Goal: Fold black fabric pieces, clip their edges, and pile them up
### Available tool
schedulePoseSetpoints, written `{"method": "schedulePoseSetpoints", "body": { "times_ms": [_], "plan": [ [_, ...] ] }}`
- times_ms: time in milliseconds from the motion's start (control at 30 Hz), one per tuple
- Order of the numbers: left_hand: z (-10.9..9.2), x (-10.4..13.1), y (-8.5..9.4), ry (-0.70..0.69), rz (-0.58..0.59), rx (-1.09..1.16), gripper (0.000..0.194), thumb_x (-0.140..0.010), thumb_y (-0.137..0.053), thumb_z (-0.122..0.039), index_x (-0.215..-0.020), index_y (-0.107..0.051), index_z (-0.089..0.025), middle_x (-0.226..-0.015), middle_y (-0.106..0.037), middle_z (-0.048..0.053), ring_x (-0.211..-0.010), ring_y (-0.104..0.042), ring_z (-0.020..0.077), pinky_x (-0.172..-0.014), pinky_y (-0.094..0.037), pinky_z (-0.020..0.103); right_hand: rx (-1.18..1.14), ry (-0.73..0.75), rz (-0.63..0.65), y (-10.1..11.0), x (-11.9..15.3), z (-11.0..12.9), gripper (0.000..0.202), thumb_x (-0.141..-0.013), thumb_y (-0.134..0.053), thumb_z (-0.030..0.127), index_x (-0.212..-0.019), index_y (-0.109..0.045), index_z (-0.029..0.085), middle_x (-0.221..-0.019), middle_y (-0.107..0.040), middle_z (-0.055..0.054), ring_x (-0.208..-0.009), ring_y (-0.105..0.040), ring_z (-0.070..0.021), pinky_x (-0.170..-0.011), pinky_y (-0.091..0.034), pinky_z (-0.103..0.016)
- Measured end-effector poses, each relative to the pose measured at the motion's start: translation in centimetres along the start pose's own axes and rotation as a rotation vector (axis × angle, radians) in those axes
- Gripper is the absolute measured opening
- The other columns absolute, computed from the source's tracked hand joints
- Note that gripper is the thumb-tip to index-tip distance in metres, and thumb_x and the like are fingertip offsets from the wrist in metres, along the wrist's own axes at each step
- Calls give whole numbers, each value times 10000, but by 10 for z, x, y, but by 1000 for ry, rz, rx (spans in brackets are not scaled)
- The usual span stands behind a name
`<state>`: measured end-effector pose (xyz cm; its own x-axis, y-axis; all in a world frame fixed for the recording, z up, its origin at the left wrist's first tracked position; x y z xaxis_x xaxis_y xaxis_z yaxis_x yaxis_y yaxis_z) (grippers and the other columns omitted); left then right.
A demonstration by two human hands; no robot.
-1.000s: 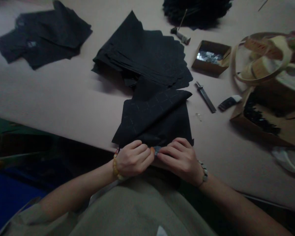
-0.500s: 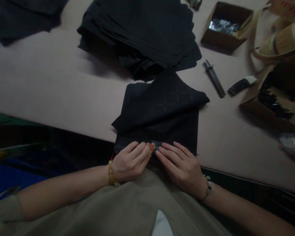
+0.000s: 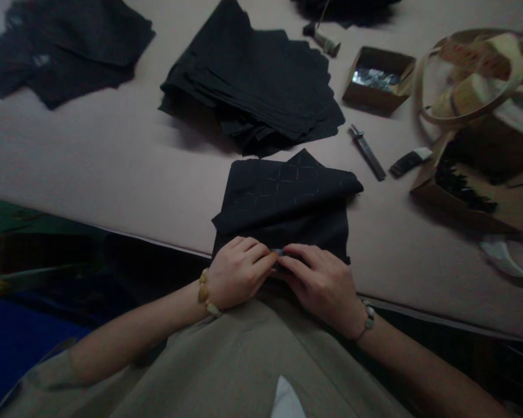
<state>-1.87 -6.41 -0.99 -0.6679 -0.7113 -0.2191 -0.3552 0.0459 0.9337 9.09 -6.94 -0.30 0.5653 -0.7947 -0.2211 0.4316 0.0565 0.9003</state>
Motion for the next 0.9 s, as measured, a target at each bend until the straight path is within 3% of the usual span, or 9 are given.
{"method": "schedulePoseSetpoints", "body": {
  "times_ms": [100,133,233,300,433,567,667,800,900],
  "plan": [
    [3,-3,12,50,-38,3,206,-938,-545,-281,-1076,-655,-174,-946,-700,54,-863,-613,197,-757,-451,353,-28,-8,64,1,-11,-7,155,-941,-572,289,-957,-677,176,-973,-697,-58,-827,-611,-190,-676,-420,-317],
    [5,-2,23,73,-129,-12,204,-923,-579,-278,-1084,-653,-176,-980,-711,58,-885,-620,197,-791,-451,360,-75,-22,82,4,-16,-10,148,-939,-568,269,-959,-675,170,-940,-702,-57,-810,-618,-184,-675,-430,-308],
    [2,8,70,94,-559,-128,224,-831,-715,-227,-1051,-673,-214,-979,-739,38,-867,-618,198,-840,-438,385,-314,-160,94,14,-36,-33,148,-918,-593,272,-981,-684,174,-890,-718,-39,-753,-643,-157,-658,-460,-270],
    [1,8,84,94,-709,-152,203,-788,-759,-205,-978,-692,-229,-886,-744,15,-799,-601,192,-803,-439,382,-518,-254,101,18,-51,-49,167,-894,-629,318,-962,-697,181,-864,-722,-25,-727,-646,-151,-636,-466,-255],
    [28,-22,68,241,-617,137,208,-839,-724,-306,-994,-697,-171,-878,-716,51,-821,-632,179,-751,-498,325,-902,-317,128,9,-78,-67,251,-824,-704,397,-914,-700,164,-845,-703,-18,-751,-623,-149,-666,-472,-252],
    [48,-40,50,309,-636,397,106,-842,-720,-269,-882,-717,-171,-824,-702,30,-765,-642,129,-695,-530,250,-1221,-473,73,-10,-78,-84,300,-744,-775,422,-887,-692,172,-812,-672,1,-707,-585,-116,-657,-463,-238],
    [48,-40,43,320,-643,435,105,-842,-718,-239,-931,-722,-184,-850,-703,32,-789,-648,131,-713,-545,257,-1334,-562,-5,-17,-68,-94,316,-703,-816,395,-890,-678,181,-791,-655,13,-691,-570,-104,-655,-463,-231],
    [43,-36,38,347,-671,517,66,-860,-682,-172,-920,-707,-179,-909,-701,41,-841,-659,136,-746,-554,270,-1430,-541,-64,-16,-63,-96,373,-736,-804,301,-1044,-604,236,-729,-617,56,-651,-560,-84,-624,-461,-198],
    [40,-34,35,396,-678,550,67,-888,-622,-132,-933,-659,-163,-962,-709,51,-891,-667,150,-801,-548,296,-1389,-489,-108,-10,-63,-97,234,-759,-781,281,-921,-630,205,-780,-632,32,-698,-580,-86,-645,-479,-189]
  ]
}}
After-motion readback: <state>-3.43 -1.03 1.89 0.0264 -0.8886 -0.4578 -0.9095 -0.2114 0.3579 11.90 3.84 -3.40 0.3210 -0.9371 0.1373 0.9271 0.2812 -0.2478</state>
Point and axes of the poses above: each hand's wrist, its own x-axis away from the middle knuckle, its own y-axis out of the back of the hand, z = x × y, the point moved 8 cm from there along -x, towards the middle knuckle
